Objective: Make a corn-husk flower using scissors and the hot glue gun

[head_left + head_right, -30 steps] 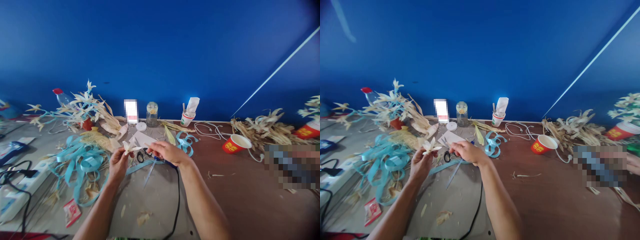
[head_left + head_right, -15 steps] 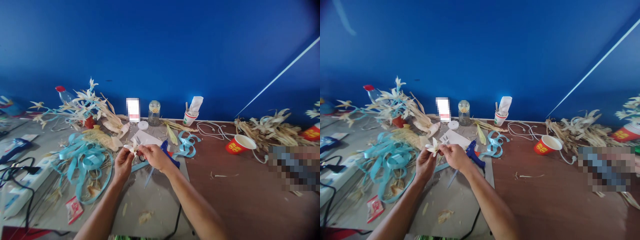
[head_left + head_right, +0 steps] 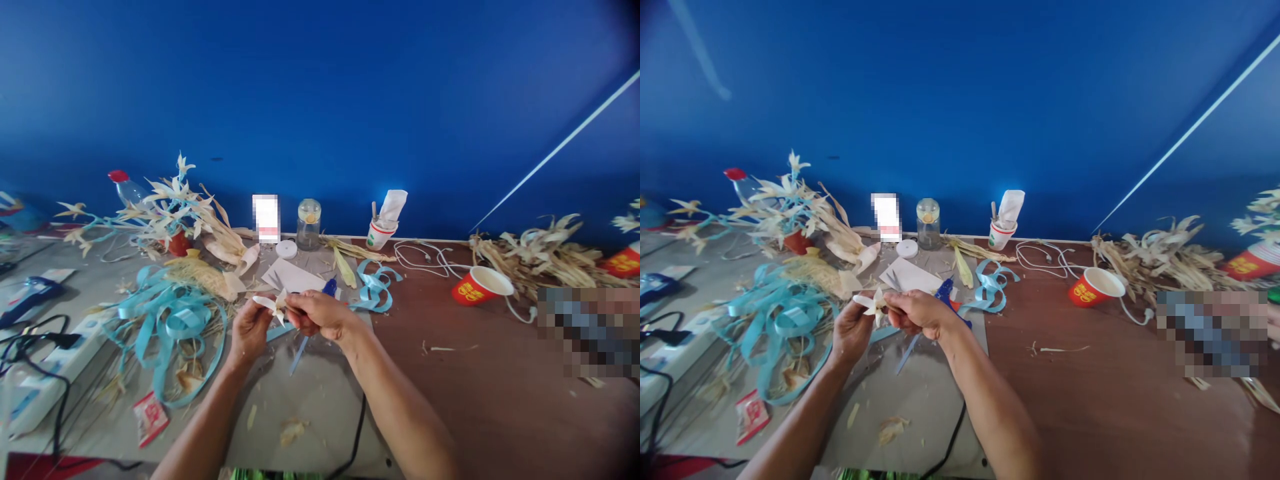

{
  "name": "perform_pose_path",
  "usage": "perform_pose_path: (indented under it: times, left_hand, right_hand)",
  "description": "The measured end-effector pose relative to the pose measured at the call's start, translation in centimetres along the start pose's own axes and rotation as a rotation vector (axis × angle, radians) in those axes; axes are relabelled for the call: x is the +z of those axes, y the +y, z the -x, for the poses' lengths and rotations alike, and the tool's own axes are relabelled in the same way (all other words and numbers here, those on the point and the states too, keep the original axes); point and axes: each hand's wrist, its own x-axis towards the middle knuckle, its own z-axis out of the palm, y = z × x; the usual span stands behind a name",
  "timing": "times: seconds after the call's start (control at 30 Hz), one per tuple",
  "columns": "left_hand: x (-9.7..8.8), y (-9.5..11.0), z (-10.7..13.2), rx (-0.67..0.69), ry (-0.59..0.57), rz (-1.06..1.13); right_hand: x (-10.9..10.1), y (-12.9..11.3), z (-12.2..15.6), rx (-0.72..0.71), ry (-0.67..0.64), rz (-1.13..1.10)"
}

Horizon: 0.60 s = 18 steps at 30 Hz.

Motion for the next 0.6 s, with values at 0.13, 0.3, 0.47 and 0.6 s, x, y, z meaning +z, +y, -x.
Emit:
perform_pose_path:
  times: [0.13, 0.3, 0.47, 0.6]
  left_hand:
    - [-0.1, 0.0, -0.1, 0.007, -0.024, 0.005]
    - [-0.1, -0.1, -0.1, 0.016, -0.038, 0.017]
    - [-0.4, -0.2, -0.1, -0.004, -0.014, 0.019]
    - [-0.4, -0.8, -0.4, -0.026, 0.130, 0.072]
  right_hand:
    - [-0.9, 0.0, 0.4, -0.029, -0.090, -0.049]
    - [-1.5, 0.1, 0.7, -0.057, -0.162, -0.068]
    - [-2.6, -0.3, 1.8, -0.098, -0.196, -0.110]
    - [-3.5, -1.5, 3.1, -0.224, -0.038, -0.233]
